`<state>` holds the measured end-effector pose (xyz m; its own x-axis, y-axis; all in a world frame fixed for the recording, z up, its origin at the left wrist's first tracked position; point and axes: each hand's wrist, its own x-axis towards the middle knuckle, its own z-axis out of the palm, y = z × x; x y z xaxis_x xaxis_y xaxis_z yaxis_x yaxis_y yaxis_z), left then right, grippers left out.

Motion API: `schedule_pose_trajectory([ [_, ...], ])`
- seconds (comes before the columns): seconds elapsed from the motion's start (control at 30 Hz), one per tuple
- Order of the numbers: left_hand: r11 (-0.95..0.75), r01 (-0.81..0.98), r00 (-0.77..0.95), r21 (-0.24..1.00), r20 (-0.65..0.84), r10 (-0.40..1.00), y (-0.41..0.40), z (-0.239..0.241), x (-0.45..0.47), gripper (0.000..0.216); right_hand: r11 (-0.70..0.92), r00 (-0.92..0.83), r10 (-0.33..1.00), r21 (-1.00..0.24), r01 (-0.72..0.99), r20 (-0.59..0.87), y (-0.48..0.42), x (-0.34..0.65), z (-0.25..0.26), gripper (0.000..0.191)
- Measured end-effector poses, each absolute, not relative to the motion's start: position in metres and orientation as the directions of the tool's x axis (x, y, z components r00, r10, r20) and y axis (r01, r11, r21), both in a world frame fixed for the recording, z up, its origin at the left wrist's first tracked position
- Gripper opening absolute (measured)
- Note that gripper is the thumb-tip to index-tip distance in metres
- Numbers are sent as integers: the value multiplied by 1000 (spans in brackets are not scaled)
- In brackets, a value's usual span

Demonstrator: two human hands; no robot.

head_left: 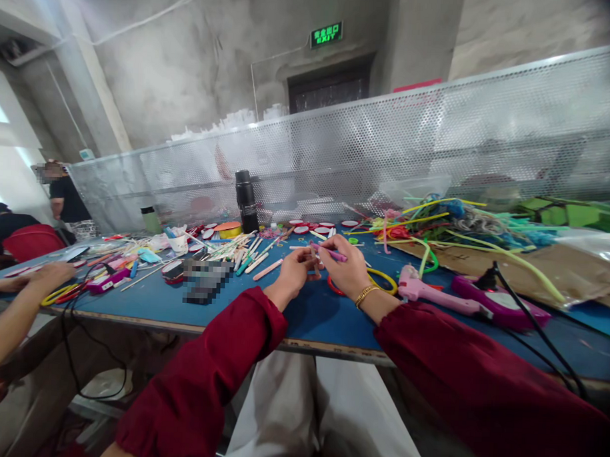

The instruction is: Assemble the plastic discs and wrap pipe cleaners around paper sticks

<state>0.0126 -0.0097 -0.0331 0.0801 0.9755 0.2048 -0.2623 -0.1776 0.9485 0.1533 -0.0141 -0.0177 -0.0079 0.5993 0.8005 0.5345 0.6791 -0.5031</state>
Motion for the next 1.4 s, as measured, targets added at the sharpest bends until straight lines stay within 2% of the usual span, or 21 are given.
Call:
schedule_pose_trajectory([
  [1.4, -199, -263, 83, 944, 228, 970, -7, -35, 12, 21, 679, 6, 583, -491, 546, 813, -12, 153, -19, 12],
])
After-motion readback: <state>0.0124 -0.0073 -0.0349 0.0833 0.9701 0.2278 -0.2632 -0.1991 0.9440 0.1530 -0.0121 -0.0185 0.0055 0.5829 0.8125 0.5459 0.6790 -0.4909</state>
